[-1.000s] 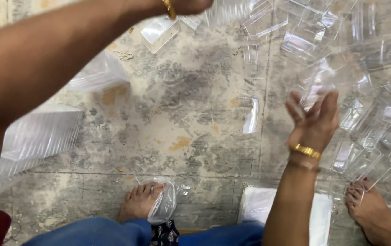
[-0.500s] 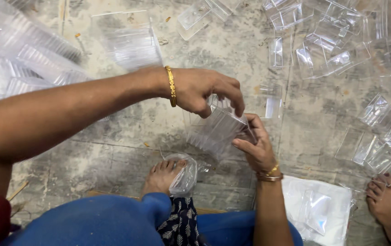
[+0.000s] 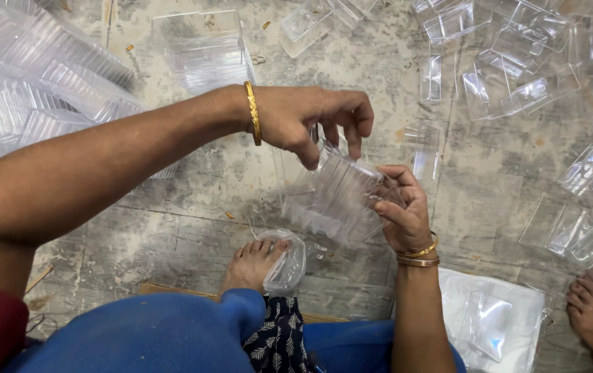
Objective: The person sits on the floor among scattered clear plastic boxes and stacks them one at a time, picking individual boxes from the pile and placing them onto stacks on the floor, building up several stacks of boxes.
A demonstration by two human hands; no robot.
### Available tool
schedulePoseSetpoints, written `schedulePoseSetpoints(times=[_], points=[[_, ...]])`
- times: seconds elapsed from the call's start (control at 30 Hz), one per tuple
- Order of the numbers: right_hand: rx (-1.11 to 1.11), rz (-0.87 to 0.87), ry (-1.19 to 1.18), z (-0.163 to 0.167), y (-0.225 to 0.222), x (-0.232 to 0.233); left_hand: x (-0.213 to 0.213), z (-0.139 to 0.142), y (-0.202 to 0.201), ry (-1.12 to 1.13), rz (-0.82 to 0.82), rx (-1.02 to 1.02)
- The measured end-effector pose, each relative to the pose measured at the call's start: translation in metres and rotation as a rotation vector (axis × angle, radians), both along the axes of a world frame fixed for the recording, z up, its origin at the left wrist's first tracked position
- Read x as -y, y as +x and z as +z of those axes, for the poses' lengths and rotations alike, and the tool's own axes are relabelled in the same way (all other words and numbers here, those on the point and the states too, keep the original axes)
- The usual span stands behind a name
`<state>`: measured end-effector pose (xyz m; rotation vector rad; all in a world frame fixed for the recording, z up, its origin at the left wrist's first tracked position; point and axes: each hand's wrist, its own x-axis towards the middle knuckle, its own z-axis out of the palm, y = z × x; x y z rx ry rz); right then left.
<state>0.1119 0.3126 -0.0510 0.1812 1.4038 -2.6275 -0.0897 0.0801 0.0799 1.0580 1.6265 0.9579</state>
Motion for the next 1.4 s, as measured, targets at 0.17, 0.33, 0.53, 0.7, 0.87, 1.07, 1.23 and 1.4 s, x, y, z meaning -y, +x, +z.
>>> schedulePoseSetpoints(times=[0.17,0.33,0.53,0.7,0.87,1.07,1.23,1.4], points=[[-0.032,-0.113,0.092,0.004,-0.005,-0.009,0.004,-0.001,-0.002,0.063,0.052,-0.069],[-0.001,0.107,0.304,0.022,-0.009,0.02,-0.011,0.004,0.012,-0.046,-0.1,-0.01],[0.036,0.245,0.219,0.03,-0.008,0.041,-0.011,-0.021,0.018,-0.006,0.032,0.009],[-0.029,0.44,0.464,0.027,-0.004,0.031,-0.006,-0.027,0.02,0.036,-0.027,-0.043],[0.053,0.227,0.204,0.022,-0.002,0.008,0.022,-0.025,-0.009,-0.101,0.2,-0.046],[0.072,0.085,0.249,0.023,0.002,-0.032,0.062,-0.107,-0.001,-0.026,0.545,-0.573],[0.141,-0.006,0.241,0.028,0.001,-0.033,0.069,-0.144,0.049,-0.084,0.294,-1.083],[0.111,-0.005,0.26,0.032,-0.005,-0.012,0.029,-0.111,0.075,0.267,0.549,-0.293]])
